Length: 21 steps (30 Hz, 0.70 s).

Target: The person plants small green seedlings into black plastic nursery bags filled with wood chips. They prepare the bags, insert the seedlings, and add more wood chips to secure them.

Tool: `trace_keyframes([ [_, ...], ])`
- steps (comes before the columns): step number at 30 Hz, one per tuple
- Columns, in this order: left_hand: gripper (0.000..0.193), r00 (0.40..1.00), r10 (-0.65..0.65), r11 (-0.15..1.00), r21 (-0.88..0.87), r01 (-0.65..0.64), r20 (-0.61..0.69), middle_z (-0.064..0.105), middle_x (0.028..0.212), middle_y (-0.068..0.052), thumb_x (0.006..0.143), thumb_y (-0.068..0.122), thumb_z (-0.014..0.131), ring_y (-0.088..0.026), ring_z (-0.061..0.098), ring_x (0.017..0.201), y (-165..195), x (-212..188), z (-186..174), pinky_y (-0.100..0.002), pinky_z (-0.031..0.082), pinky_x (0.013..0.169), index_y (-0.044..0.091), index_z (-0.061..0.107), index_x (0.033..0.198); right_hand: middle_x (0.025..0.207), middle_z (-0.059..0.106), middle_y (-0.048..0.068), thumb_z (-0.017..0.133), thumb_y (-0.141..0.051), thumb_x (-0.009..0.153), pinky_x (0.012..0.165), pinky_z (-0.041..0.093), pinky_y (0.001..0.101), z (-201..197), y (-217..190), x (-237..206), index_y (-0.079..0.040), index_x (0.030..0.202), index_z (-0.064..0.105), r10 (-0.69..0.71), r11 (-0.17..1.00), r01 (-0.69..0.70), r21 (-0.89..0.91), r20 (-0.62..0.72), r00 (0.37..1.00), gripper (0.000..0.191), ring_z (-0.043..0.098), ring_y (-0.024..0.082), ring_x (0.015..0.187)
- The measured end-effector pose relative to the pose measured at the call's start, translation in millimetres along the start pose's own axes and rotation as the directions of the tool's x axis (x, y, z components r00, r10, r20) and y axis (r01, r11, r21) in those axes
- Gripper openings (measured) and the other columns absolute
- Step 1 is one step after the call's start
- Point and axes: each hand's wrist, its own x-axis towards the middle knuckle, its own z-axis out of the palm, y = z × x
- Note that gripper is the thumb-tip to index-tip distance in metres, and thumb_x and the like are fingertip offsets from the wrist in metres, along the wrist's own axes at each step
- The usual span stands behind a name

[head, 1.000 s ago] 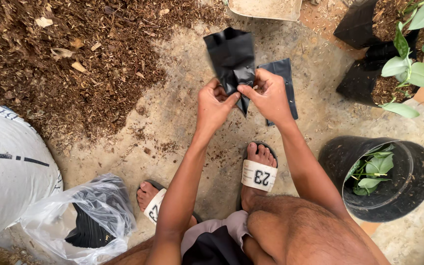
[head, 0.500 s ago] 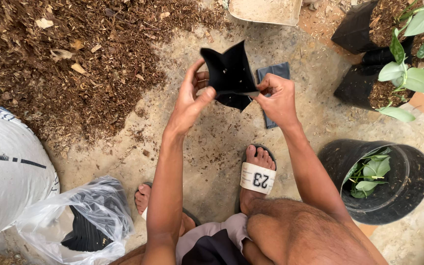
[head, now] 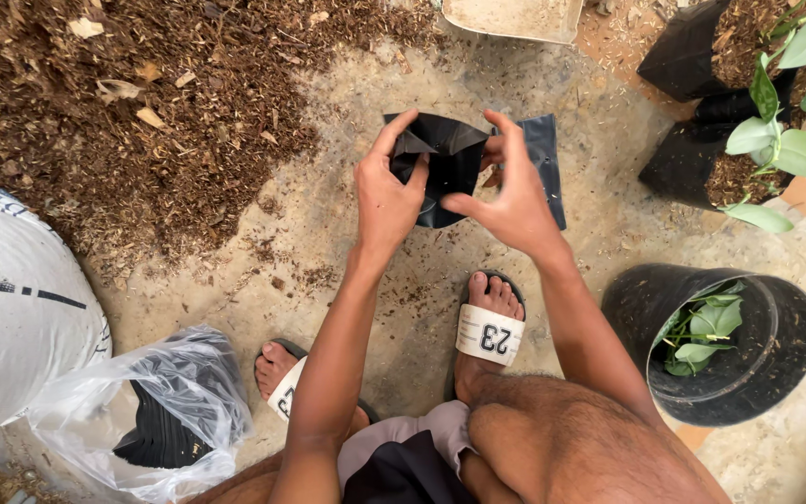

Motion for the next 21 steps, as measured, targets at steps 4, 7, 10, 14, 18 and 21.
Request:
trace_keyframes([
  [4, 0.054, 0.988, 0.113, 0.992, 0.067, -0.106, -0.102, 0.073, 0.127, -0.022, 0.085, -0.015, 0.059, -0.024, 0.075, 0.112, -19, 5, -5, -0.033, 0.064, 0.093, 0.003, 0.067, 0.135, 0.090, 0.069, 0.007, 0.075, -0.010, 0.078, 0.075, 0.057, 0.0352, 12, 8, 11, -0.004, 0.146, 0.052, 0.105, 0.975, -0.125, -0.185, -0.112, 0.988, 0.072, 0.070, 0.019, 0.082],
  [7, 0.056, 0.976, 0.168, 0.962, 0.238, -0.132, -0.136, 0.069, 0.134, -0.025, 0.087, -0.016, 0.056, -0.027, 0.075, 0.115, -27, 13, -22, -0.031, 0.066, 0.085, 0.007, 0.065, 0.137, 0.076, 0.066, 0.006, 0.078, -0.008, 0.083, 0.063, 0.052, 0.0366, 5, 15, 16, -0.003, 0.136, 0.061, 0.185, 0.960, -0.220, -0.174, -0.194, 0.963, 0.055, 0.066, 0.021, 0.069],
  [10, 0.055, 0.996, 0.056, 0.920, 0.392, -0.026, -0.065, 0.074, 0.119, -0.022, 0.085, -0.010, 0.065, -0.025, 0.077, 0.095, -25, 13, -20, -0.033, 0.063, 0.075, 0.007, 0.065, 0.137, 0.071, 0.062, 0.011, 0.089, -0.009, 0.083, 0.061, 0.049, 0.0393, -2, 8, 20, 0.001, 0.126, 0.062, 0.204, 0.941, -0.244, -0.234, -0.181, 0.962, 0.052, 0.063, 0.025, 0.065],
  [14, 0.051, 0.999, 0.007, 0.862, 0.506, 0.021, -0.053, 0.077, 0.104, -0.021, 0.080, -0.001, 0.076, -0.026, 0.077, 0.079, -11, 6, -13, -0.038, 0.060, 0.071, 0.008, 0.071, 0.130, 0.095, 0.065, 0.018, 0.092, -0.020, 0.066, 0.066, 0.053, 0.0392, -6, -25, 11, 0.010, 0.127, 0.052, -0.370, 0.809, 0.198, -0.554, -0.218, 0.903, 0.078, 0.066, 0.030, 0.080],
  [18, 0.048, 0.995, 0.093, 0.868, 0.492, -0.060, -0.043, 0.076, 0.112, -0.020, 0.081, 0.000, 0.073, -0.027, 0.077, 0.083, 1, 8, -12, -0.037, 0.060, 0.073, 0.009, 0.073, 0.127, 0.109, 0.068, 0.019, 0.073, 0.000, 0.089, 0.076, 0.056, 0.0384, -13, -46, -19, 0.000, 0.116, 0.062, -0.163, 0.947, 0.091, -0.308, -0.214, 0.963, 0.029, 0.069, 0.029, 0.095],
  [21, 0.047, 0.998, 0.010, 0.932, 0.362, -0.030, 0.058, 0.075, 0.114, -0.019, 0.084, -0.004, 0.067, -0.023, 0.077, 0.076, 7, 5, -1, -0.033, 0.060, 0.068, 0.011, 0.072, 0.128, 0.108, 0.072, 0.017, 0.057, 0.005, 0.092, 0.079, 0.055, 0.0420, -2, -27, -20, -0.001, 0.114, 0.068, -0.108, 0.965, 0.133, -0.228, 0.118, 0.987, 0.025, 0.069, 0.029, 0.092],
])
